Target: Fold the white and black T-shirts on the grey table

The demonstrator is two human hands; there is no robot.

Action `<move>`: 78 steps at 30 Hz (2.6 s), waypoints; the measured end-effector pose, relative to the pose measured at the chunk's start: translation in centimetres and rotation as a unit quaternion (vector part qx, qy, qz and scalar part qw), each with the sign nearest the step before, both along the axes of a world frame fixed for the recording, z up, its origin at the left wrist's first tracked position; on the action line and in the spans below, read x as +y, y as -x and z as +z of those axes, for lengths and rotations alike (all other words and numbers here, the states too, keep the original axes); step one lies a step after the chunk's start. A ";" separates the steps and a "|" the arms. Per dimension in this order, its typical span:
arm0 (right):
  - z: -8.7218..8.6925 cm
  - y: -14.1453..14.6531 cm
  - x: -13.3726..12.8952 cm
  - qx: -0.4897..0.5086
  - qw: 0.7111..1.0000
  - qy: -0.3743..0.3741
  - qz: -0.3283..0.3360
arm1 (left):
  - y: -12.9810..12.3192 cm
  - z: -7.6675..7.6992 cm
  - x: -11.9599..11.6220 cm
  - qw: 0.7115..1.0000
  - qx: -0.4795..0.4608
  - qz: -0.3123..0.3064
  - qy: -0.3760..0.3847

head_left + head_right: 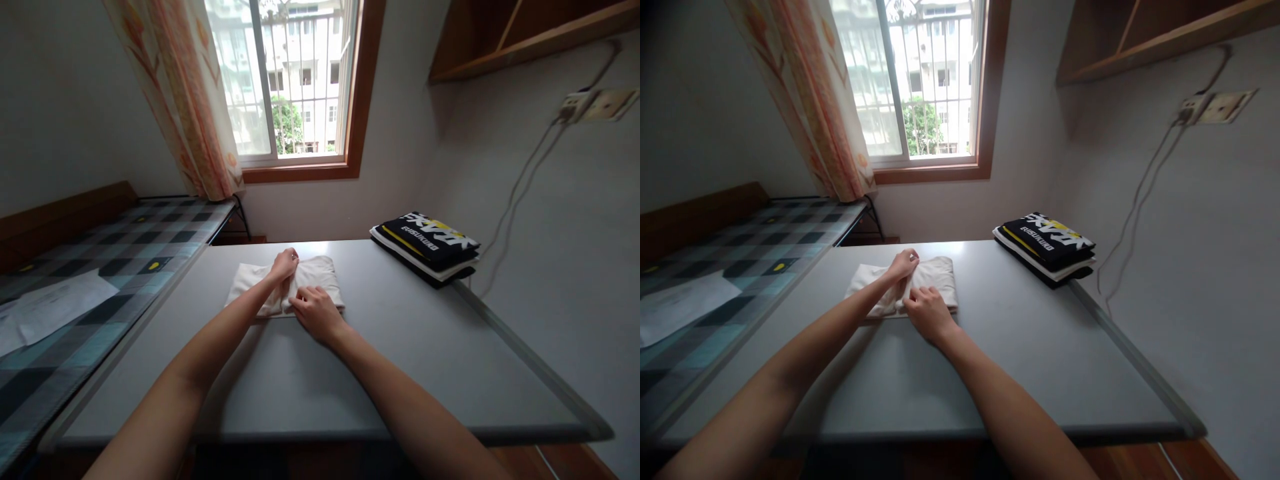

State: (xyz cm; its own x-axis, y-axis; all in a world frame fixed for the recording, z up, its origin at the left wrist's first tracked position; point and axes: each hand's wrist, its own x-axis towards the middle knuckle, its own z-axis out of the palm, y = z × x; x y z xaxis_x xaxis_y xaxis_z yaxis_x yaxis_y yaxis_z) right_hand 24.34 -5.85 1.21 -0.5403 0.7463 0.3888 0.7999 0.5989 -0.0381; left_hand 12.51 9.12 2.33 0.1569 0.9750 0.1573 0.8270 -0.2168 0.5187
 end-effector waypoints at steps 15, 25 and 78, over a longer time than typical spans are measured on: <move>1.0 -0.2 -0.6 0.092 0.990 0.070 0.080 | -2.1 -0.2 -2.7 0.957 0.052 -0.220 -0.184; 2.9 -9.2 0.3 0.142 0.973 0.161 -0.082 | -2.4 -3.2 -2.5 0.942 0.116 -0.307 -0.076; 0.8 -3.0 1.1 0.022 0.980 0.076 -0.184 | 10.7 0.5 -12.9 0.941 0.120 -0.300 -0.105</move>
